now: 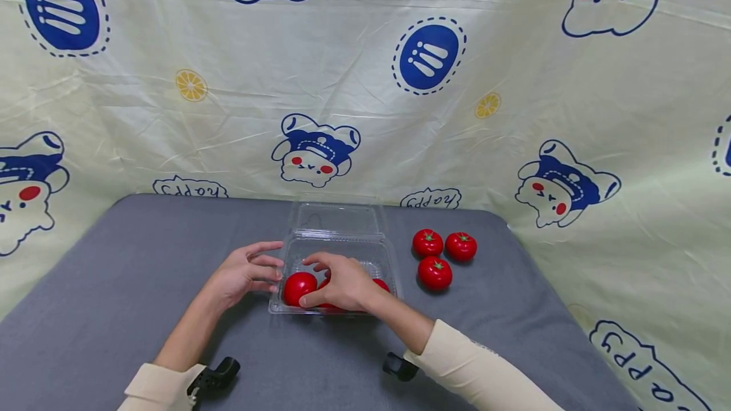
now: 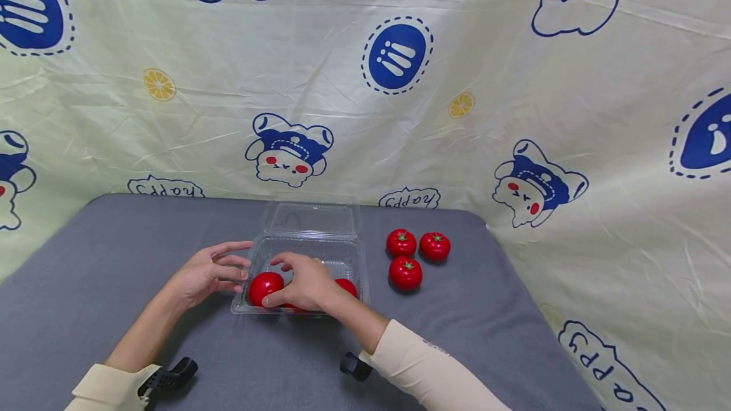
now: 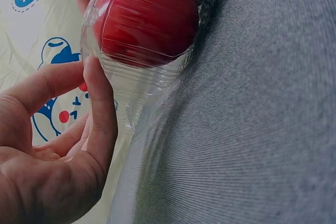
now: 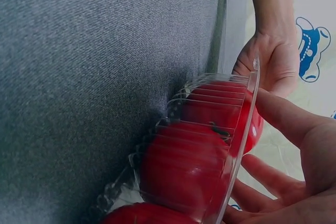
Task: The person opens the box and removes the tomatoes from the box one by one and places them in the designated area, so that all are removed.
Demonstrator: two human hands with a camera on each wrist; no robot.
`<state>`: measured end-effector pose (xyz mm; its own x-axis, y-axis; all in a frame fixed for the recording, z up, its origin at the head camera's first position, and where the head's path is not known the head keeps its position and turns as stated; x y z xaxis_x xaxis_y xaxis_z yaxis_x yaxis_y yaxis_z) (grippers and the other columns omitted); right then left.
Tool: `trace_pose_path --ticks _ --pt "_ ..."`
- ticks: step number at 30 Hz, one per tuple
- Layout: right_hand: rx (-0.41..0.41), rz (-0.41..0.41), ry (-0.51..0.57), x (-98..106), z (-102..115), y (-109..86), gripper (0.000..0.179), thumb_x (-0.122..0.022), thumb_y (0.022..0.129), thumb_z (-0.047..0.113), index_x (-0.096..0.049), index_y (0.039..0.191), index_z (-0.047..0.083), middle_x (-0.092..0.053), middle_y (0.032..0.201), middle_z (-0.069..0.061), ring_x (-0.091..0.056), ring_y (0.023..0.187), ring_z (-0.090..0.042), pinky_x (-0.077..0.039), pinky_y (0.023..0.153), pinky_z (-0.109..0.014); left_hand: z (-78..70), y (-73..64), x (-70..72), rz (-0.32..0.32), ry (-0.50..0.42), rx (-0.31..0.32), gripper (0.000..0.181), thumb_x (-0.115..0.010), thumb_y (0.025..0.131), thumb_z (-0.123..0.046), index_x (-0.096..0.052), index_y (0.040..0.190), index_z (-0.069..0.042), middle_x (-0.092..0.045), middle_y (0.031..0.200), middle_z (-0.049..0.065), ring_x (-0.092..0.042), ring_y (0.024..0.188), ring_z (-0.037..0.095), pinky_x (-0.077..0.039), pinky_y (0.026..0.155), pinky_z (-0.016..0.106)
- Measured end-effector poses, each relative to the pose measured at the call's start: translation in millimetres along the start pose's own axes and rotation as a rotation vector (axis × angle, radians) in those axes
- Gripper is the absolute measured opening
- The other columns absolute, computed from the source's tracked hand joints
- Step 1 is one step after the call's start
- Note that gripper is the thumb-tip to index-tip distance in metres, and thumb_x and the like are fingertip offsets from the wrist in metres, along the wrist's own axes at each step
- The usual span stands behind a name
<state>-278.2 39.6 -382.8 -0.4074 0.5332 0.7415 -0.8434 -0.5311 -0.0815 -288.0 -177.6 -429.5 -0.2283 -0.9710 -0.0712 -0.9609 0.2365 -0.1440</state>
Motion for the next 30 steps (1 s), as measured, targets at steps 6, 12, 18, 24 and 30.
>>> trace_pose_path --ticks 6,12,18,24,30 --pt "-0.009 0.021 0.004 -2.8 0.0 3.2 0.068 -0.085 0.077 0.033 -0.060 0.139 0.018 -0.065 0.134 -0.009 -0.061 0.115 -0.029 -0.058 0.083 -0.036 -0.9 -0.5 -0.4 0.000 0.003 0.003 0.068 -0.067 0.093 -0.004 -0.037 0.153 -0.001 -0.069 0.113 0.014 -0.069 0.084 0.017 -0.063 0.075 0.033" --pt "-0.016 0.036 0.012 -6.1 -1.1 4.4 0.067 -0.083 0.080 0.036 -0.060 0.140 0.019 -0.067 0.129 -0.007 -0.062 0.111 -0.026 -0.057 0.081 -0.033 -0.7 -0.3 -0.6 0.000 0.011 0.001 0.068 -0.067 0.092 -0.005 -0.038 0.153 -0.001 -0.069 0.114 0.014 -0.069 0.084 0.017 -0.063 0.075 0.033" --pt "-0.023 0.050 0.009 -7.4 -3.5 5.3 0.068 -0.083 0.081 0.036 -0.058 0.142 0.019 -0.067 0.130 -0.007 -0.062 0.114 -0.026 -0.058 0.083 -0.034 -0.5 0.1 -1.0 0.000 0.018 0.003 0.068 -0.068 0.092 -0.005 -0.038 0.153 -0.002 -0.069 0.115 0.014 -0.069 0.085 0.017 -0.063 0.076 0.034" --pt "-0.039 0.067 0.005 -7.6 -5.4 5.6 0.068 -0.082 0.082 0.037 -0.057 0.144 0.021 -0.066 0.131 -0.008 -0.061 0.116 -0.028 -0.058 0.087 -0.037 -0.5 0.4 -1.5 0.000 0.023 0.004 0.068 -0.068 0.092 -0.005 -0.038 0.153 -0.002 -0.069 0.115 0.015 -0.069 0.085 0.018 -0.063 0.076 0.034" --pt "-0.034 0.079 -0.002 -7.5 -4.9 5.7 0.067 -0.080 0.084 0.038 -0.058 0.144 0.020 -0.067 0.131 -0.007 -0.061 0.116 -0.028 -0.057 0.087 -0.037 0.1 0.2 -1.4 0.001 0.020 0.005 0.068 -0.067 0.092 -0.005 -0.037 0.154 -0.001 -0.069 0.115 0.015 -0.069 0.085 0.018 -0.063 0.076 0.033"
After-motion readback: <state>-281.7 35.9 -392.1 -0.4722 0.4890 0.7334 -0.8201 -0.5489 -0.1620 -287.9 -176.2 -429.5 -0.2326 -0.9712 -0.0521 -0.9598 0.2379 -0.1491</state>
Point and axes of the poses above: each hand's wrist, its own y-axis towards the middle knuckle, its own x-axis out of the back of the hand, z = x × y, the point moved 3 cm from there along y, towards the middle knuckle
